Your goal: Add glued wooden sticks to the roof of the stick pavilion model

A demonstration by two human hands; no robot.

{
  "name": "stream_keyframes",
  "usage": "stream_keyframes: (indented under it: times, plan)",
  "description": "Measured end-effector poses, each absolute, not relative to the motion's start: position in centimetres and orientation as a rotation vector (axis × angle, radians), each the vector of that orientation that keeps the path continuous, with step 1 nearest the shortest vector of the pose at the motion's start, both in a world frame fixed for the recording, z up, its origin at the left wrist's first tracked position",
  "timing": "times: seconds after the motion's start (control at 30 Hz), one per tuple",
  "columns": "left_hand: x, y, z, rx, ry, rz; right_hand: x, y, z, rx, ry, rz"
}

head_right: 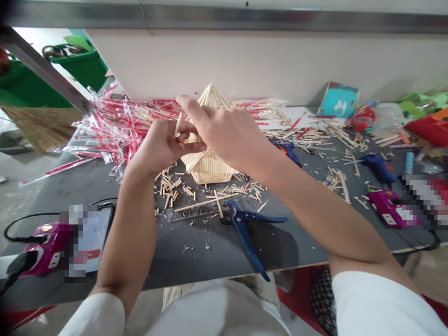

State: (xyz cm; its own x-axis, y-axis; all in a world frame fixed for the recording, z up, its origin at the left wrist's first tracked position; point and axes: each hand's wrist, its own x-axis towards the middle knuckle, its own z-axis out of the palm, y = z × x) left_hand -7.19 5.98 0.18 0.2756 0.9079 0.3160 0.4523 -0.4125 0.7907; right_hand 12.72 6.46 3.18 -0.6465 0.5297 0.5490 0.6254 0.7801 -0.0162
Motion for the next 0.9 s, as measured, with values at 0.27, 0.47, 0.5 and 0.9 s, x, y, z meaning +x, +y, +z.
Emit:
stream_keyframes:
  times: [0.27,0.47,0.5,0.9]
  plan:
    - [-7.2,5.9,0.5,2.008,1.262,1.023,12.6,6.9,2.6,-0.871,-2.436,-0.284]
    - [-7.0,5.9,0.5,1.962,1.288,1.073,13.4,7.6,1.6,-0.983,-2.251,-0.428]
    - [-7.0,5.8,0.5,1.95,1.29,1.08,13.6,7.6,1.6,-1.001,-2.216,-0.397]
    - [-7.1,5.8,0.3,1.914,1.265,1.059,14.8,6.3,-1.0,-0.922,-2.053,-0.069]
